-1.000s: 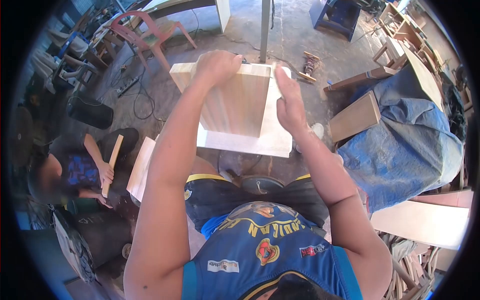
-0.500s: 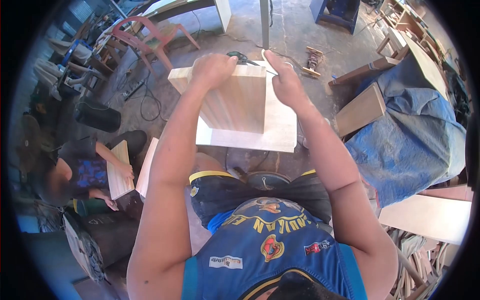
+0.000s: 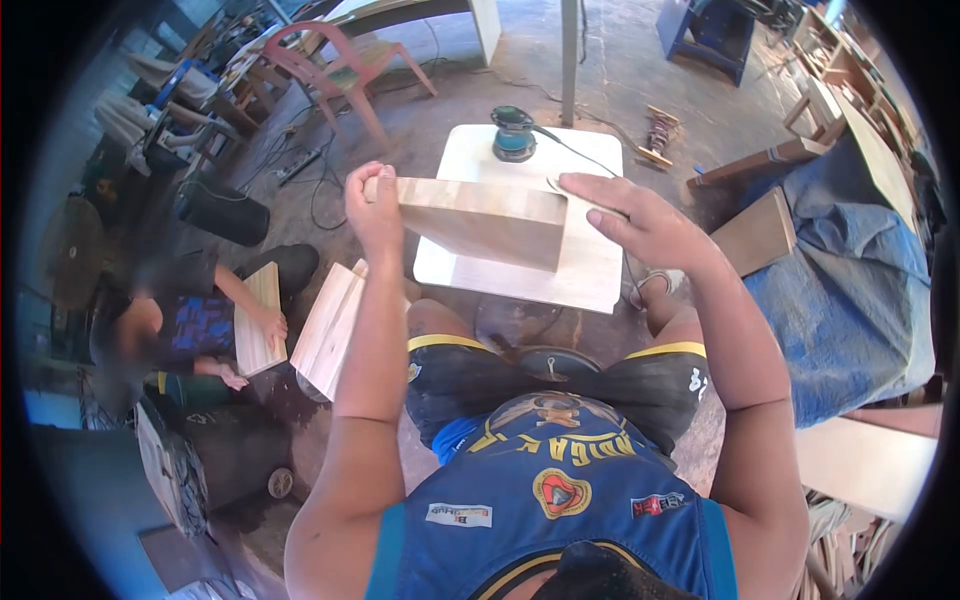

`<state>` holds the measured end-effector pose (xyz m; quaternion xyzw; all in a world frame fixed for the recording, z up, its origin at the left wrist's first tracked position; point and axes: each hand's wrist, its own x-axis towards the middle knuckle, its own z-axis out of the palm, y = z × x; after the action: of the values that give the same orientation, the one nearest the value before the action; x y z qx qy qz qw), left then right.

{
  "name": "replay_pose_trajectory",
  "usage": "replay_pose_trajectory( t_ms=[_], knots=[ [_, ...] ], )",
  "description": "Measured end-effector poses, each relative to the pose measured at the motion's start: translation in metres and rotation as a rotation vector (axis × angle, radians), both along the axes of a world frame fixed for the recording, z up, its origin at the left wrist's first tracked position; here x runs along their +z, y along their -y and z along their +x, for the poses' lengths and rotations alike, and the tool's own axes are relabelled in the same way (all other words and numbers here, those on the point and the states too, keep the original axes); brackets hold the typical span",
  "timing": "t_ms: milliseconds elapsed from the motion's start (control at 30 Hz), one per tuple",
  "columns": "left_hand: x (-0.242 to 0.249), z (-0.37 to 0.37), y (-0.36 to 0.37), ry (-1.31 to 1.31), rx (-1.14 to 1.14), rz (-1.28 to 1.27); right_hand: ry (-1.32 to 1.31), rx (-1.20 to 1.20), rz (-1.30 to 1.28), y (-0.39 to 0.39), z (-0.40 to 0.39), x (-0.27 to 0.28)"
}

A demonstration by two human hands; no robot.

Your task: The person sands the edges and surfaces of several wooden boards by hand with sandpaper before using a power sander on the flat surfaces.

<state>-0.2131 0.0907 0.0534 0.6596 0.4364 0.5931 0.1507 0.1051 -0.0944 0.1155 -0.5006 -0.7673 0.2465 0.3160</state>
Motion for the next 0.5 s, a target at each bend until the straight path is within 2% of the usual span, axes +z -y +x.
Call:
replay_pose_trajectory(
  t_ms=[33, 67, 100, 167, 200, 333, 433, 500],
  knots=[
    [-0.005, 0.006, 0.006, 0.335, -0.106, -0.197, 0.002, 0.016, 0.003, 0.001, -0.005, 0.005],
    [-0.009, 0.007, 0.01, 0.519, -0.188, -0.213, 0.053, 0.037, -0.014, 0.001, -0.01, 0.011],
    [-0.016, 0.001, 0.01, 0.523, -0.17, -0.208, 0.104, 0.059, -0.031, 0.002, -0.013, 0.013],
    [-0.032, -0.012, 0.01, 0.39, -0.404, -0.13, 0.12, 0.078, -0.042, -0.003, -0.019, 0.012],
    [-0.037, -0.015, 0.012, 0.448, -0.471, -0.232, 0.134, 0.112, -0.028, -0.008, -0.022, 0.013],
    [-0.051, -0.031, 0.012, 0.345, -0.517, -0.408, 0.223, 0.226, -0.068, -0.047, -0.068, 0.017],
    [-0.054, -0.044, 0.007, 0.254, -0.528, -0.429, 0.309, 0.257, -0.041, -0.088, -0.125, 0.018],
    [-0.058, -0.042, 0.005, 0.319, -0.553, -0.395, 0.322, 0.273, -0.069, -0.095, -0.137, 0.027]
  ],
)
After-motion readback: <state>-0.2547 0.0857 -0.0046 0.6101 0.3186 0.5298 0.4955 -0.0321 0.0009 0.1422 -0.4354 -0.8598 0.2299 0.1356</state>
